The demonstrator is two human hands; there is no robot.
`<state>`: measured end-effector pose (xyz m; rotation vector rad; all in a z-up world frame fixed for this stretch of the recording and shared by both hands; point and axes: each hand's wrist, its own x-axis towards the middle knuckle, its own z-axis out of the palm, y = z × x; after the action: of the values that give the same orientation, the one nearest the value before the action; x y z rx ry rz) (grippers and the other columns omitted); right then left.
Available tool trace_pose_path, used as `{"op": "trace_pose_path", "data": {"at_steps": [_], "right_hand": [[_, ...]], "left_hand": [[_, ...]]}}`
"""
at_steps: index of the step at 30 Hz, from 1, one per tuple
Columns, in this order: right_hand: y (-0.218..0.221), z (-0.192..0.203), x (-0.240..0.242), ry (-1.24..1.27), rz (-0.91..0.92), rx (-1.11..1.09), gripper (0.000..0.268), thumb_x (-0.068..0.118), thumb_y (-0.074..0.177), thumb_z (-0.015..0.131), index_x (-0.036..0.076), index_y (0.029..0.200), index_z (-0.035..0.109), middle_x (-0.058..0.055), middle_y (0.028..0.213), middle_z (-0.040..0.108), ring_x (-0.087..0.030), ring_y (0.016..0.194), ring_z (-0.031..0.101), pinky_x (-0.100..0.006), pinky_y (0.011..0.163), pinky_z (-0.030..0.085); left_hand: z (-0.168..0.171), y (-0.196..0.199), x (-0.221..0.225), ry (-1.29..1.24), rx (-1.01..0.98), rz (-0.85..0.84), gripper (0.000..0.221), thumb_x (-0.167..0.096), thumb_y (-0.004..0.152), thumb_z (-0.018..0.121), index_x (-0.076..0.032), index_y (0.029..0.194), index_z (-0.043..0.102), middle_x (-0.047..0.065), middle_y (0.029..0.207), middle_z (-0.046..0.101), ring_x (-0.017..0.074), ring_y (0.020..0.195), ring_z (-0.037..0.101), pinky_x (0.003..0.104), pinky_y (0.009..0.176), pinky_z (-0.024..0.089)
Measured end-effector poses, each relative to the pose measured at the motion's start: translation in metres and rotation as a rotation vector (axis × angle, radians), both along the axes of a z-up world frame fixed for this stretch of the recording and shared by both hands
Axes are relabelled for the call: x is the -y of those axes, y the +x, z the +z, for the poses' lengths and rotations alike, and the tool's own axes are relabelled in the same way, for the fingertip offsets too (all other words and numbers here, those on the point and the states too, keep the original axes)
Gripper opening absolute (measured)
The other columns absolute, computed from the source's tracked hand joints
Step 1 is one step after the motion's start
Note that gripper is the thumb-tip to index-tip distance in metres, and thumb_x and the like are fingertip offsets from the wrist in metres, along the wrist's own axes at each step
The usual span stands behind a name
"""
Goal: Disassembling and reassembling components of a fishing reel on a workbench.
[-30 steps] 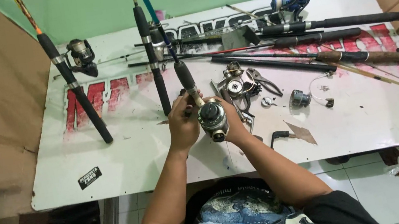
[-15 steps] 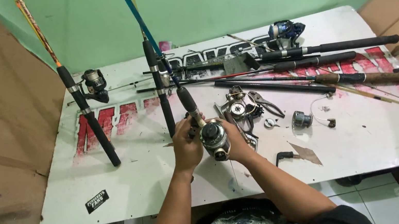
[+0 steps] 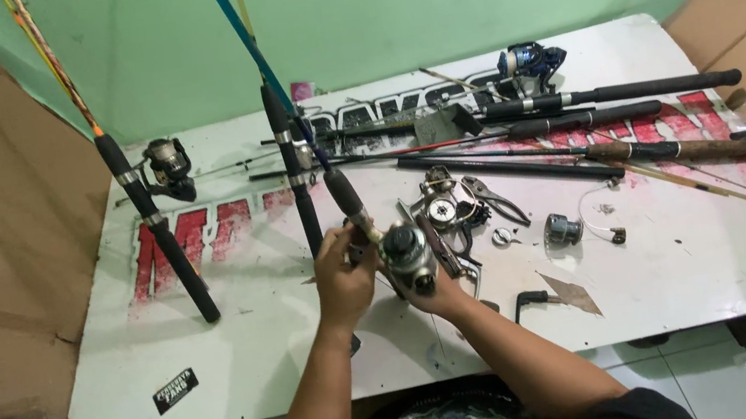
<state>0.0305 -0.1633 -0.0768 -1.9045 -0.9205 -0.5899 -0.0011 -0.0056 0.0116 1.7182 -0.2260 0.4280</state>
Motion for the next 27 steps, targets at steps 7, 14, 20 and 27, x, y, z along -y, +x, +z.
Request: {"op": "trace_pose_path", "data": {"at_steps": [7, 14, 20, 27], "right_hand": [[-0.013, 0.034, 0.012, 0.443, 0.246, -0.901, 0.032, 0.016, 0.106, 0.055, 0.0, 0.134, 0.059, -0.005, 0.106, 0.067, -0.01, 0.093, 0.066, -0.026, 0.083, 0.059], [-0.038, 0.099, 0.028, 0.286, 0.204, -0.616, 0.037, 0.014, 0.107, 0.057, 0.0, 0.141, 0.058, 0.0, 0.088, 0.062, -0.007, 0.071, 0.055, -0.023, 0.066, 0.05], [-0.043, 0.098, 0.041, 0.221, 0.163, -0.718, 0.031, 0.015, 0.106, 0.059, 0.001, 0.133, 0.064, 0.0, 0.083, 0.065, -0.006, 0.069, 0.057, -0.024, 0.062, 0.049], [-0.041, 0.11, 0.053, 0.22, 0.257, -0.874, 0.032, 0.019, 0.104, 0.058, 0.001, 0.129, 0.066, -0.001, 0.082, 0.067, -0.006, 0.066, 0.058, -0.024, 0.058, 0.049]], "left_hand": [[0.028, 0.006, 0.002, -0.077, -0.002, -0.043, 0.019, -0.004, 0.091, 0.08, -0.001, 0.103, 0.066, 0.003, 0.088, 0.064, 0.0094, 0.076, 0.063, 0.024, 0.067, 0.052], [0.04, 0.001, 0.014, -0.275, -0.104, -0.232, 0.017, -0.008, 0.097, 0.076, -0.001, 0.107, 0.065, 0.0, 0.087, 0.066, 0.0052, 0.075, 0.061, 0.022, 0.065, 0.05], [0.043, -0.004, 0.018, -0.409, -0.166, -0.347, 0.036, -0.006, 0.099, 0.07, -0.001, 0.131, 0.054, 0.004, 0.102, 0.069, 0.0088, 0.093, 0.067, 0.024, 0.082, 0.057], [0.044, -0.006, 0.0, -0.762, -0.224, -0.666, 0.05, -0.037, 0.108, 0.058, -0.004, 0.143, 0.044, 0.015, 0.112, 0.069, 0.0219, 0.108, 0.068, 0.037, 0.1, 0.055]]}}
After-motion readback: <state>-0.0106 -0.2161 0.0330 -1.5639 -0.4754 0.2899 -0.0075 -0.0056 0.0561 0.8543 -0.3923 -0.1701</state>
